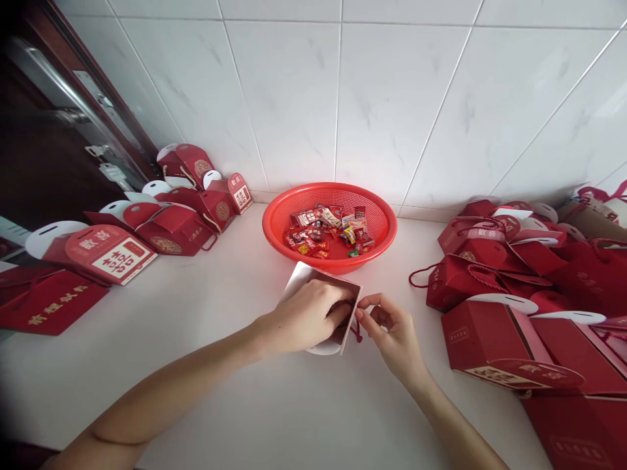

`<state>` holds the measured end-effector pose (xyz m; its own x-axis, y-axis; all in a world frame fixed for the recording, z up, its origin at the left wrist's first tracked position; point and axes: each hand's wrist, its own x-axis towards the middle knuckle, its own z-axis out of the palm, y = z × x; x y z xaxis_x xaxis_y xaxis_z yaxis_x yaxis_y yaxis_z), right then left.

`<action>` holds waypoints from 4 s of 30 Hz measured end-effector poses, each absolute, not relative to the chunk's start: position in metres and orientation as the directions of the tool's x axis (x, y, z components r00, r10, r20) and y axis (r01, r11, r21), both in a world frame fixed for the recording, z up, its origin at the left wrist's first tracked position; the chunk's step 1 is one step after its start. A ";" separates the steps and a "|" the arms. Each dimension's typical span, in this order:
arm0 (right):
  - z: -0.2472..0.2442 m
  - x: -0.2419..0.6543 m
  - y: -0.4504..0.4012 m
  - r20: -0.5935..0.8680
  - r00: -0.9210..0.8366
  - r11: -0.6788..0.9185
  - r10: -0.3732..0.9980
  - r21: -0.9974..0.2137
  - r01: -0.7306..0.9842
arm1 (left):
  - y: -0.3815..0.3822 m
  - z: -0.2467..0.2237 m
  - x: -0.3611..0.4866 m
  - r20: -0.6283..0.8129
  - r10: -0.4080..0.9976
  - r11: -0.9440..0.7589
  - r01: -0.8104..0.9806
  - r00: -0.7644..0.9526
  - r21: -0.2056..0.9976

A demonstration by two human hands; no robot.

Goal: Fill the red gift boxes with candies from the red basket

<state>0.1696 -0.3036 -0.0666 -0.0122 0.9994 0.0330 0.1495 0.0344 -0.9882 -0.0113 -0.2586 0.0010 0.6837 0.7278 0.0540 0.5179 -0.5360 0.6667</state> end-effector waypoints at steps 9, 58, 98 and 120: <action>-0.061 0.169 -0.305 0.016 -0.059 0.017 0.998 -1.000 0.023 | -0.258 -0.001 -0.011 0.058 0.692 -0.524 0.445 0.719 0.726; -0.042 0.196 -0.306 0.197 0.128 0.203 0.972 -0.978 -0.038 | -0.246 0.019 -0.053 -0.377 0.657 0.016 0.488 0.653 0.873; -0.035 0.194 -0.313 0.303 0.161 0.262 0.939 -0.936 0.236 | -0.239 -0.002 -0.063 -0.187 0.848 -0.179 0.600 0.496 0.780; -0.041 0.193 -0.312 0.318 0.134 0.272 0.938 -0.920 0.282 | -0.240 0.007 -0.044 0.011 0.810 -0.416 0.560 0.587 0.717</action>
<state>0.1933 -0.3115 -0.0411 0.1337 0.9385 0.3185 0.2817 0.2721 -0.9201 -0.0437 -0.2401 0.0069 0.5867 0.8098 0.0114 0.5596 -0.4155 0.7170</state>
